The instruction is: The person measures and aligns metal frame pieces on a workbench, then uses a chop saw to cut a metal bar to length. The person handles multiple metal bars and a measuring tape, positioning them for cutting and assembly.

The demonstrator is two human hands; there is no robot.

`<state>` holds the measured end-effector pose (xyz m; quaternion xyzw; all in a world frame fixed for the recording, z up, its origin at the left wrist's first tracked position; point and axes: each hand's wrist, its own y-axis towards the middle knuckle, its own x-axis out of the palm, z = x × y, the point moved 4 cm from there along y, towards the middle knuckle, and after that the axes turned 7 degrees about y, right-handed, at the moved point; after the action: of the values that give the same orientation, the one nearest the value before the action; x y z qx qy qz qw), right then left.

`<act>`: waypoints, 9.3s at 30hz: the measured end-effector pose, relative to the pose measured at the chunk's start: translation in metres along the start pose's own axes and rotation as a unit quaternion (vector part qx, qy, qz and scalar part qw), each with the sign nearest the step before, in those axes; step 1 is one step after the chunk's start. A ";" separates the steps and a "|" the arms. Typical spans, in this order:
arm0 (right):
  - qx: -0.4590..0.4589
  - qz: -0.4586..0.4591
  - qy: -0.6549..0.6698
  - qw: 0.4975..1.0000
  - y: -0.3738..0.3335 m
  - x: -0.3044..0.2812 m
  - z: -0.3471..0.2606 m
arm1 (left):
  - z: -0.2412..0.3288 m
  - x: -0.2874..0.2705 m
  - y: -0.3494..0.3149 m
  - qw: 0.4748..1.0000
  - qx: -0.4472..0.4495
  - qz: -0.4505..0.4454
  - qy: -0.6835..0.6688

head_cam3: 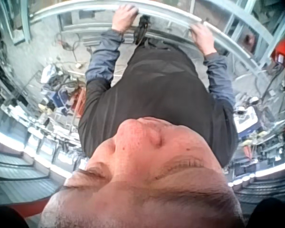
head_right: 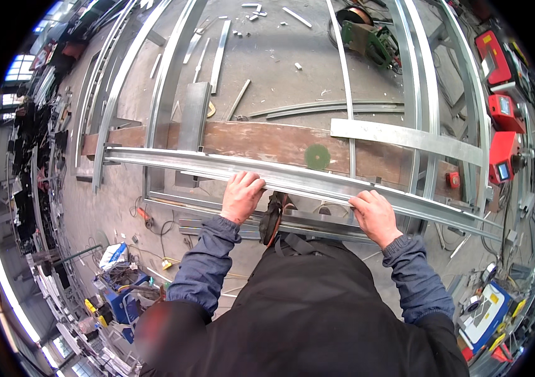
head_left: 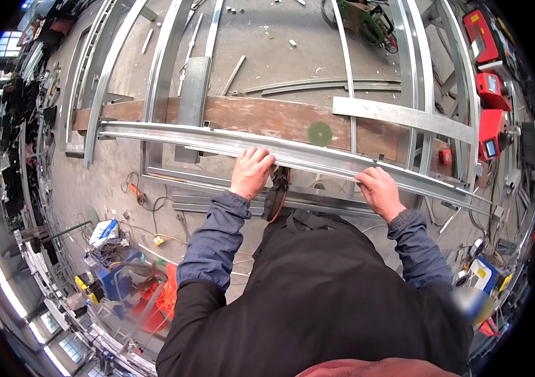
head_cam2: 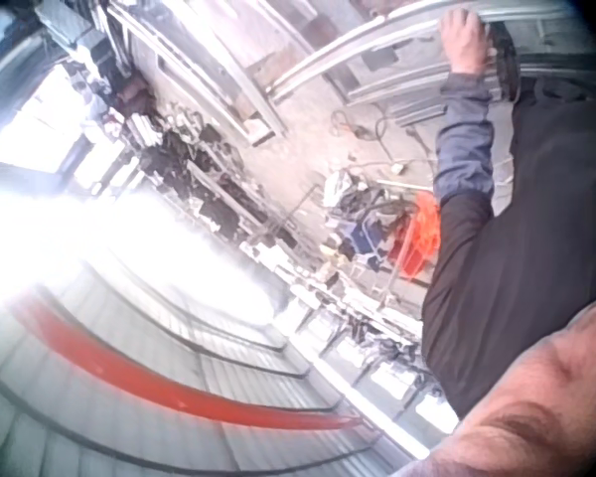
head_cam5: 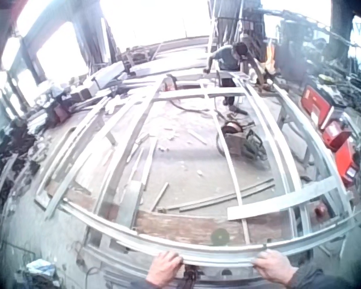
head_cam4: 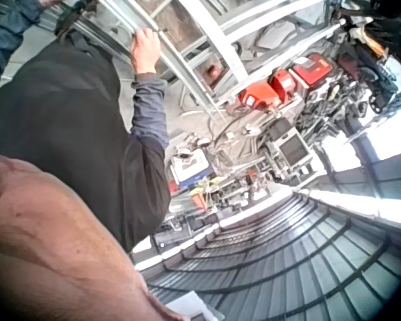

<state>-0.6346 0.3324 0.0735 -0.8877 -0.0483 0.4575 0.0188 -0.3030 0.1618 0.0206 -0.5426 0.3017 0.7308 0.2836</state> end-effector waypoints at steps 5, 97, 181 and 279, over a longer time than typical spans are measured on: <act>0.000 0.023 0.002 1.000 0.003 0.013 -0.004 | -0.011 0.000 -0.003 1.000 0.004 0.003 -0.012; -0.204 -0.096 0.109 0.968 0.272 0.228 -0.234 | -0.451 0.000 -0.140 0.671 -0.643 0.301 -0.210; 0.013 0.190 -0.015 0.982 0.048 0.131 -0.008 | -0.332 -0.044 -0.075 0.980 -0.063 -0.146 0.117; 0.239 0.104 0.393 0.882 -0.288 -0.061 0.149 | 0.166 0.048 -0.165 0.812 -0.290 -0.322 -0.390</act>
<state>-0.8107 0.6115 0.0587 -0.9631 0.1666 0.0683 0.2000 -0.2957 0.3991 -0.0101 -0.3357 -0.2523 0.8014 0.4260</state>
